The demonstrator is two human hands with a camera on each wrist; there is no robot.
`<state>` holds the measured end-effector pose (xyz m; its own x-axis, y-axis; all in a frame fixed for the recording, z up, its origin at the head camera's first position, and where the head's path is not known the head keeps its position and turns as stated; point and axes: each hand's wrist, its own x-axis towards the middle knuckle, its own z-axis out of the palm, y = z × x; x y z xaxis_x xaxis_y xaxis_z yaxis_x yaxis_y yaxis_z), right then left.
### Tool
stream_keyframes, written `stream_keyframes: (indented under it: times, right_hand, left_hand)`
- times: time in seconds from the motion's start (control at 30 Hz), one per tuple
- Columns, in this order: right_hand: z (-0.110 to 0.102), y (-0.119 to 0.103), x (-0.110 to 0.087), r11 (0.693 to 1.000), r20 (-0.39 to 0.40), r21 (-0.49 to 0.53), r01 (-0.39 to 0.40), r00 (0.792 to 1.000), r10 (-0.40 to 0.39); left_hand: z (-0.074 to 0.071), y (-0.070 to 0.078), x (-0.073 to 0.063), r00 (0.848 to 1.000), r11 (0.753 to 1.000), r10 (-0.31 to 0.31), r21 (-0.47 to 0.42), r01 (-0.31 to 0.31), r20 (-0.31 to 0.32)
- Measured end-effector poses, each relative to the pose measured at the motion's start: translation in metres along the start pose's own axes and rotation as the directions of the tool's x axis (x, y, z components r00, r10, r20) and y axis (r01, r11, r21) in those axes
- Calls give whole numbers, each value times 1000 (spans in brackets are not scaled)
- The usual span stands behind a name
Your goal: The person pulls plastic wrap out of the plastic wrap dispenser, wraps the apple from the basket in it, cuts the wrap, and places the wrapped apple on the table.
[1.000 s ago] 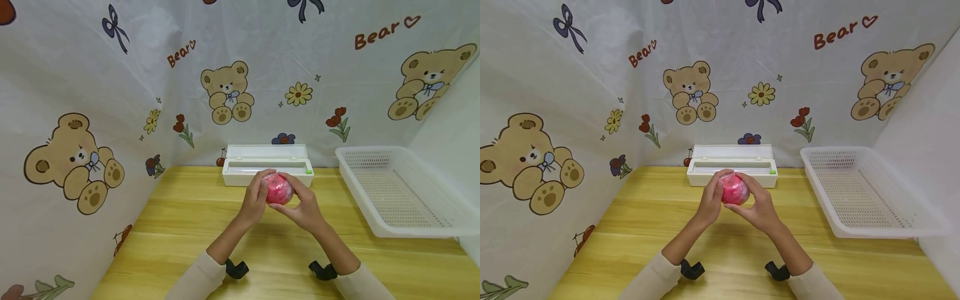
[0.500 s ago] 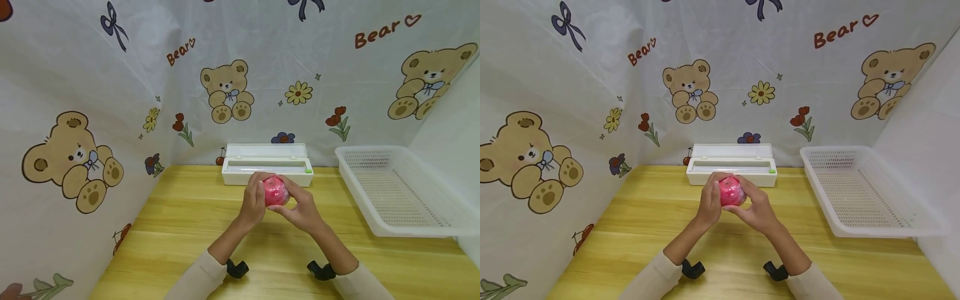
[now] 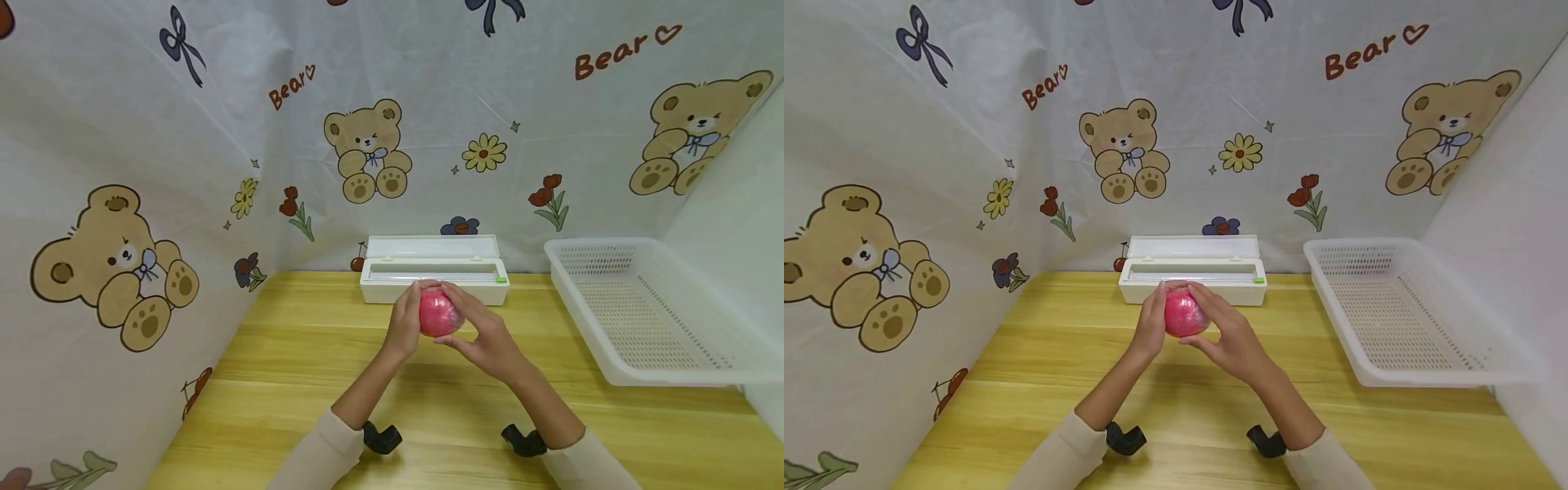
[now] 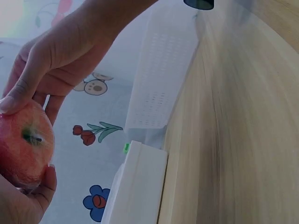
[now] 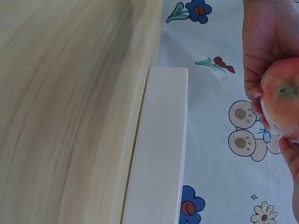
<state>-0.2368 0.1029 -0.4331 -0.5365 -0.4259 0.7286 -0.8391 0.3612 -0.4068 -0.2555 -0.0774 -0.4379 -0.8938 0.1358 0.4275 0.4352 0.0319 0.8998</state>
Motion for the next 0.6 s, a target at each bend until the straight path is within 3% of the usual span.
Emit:
stream_keyframes:
  times: [0.07, 0.17, 0.3, 0.4, 0.6]
  right_hand:
    - [0, 1, 0, 1000, -33, 18, -25, 999, 26]
    - [0, 4, 0, 993, -89, 82, -87, 992, 95]
    - [2, 5, -2, 977, -121, 164, -136, 980, 156]
    - [5, 3, -3, 976, -117, 169, -137, 981, 158]
    - [8, 0, -4, 980, -120, 157, -122, 983, 142]
  left_hand:
    - [-1, 0, 1, 999, 999, 32, -6, -32, 42]
    - [0, -1, 1, 981, 980, 167, 95, -177, 102]
    - [1, -3, 0, 935, 894, 322, 276, -352, 148]
    - [1, -4, -2, 928, 864, 346, 337, -373, 140]
    - [1, -4, -4, 931, 851, 347, 378, -364, 114]
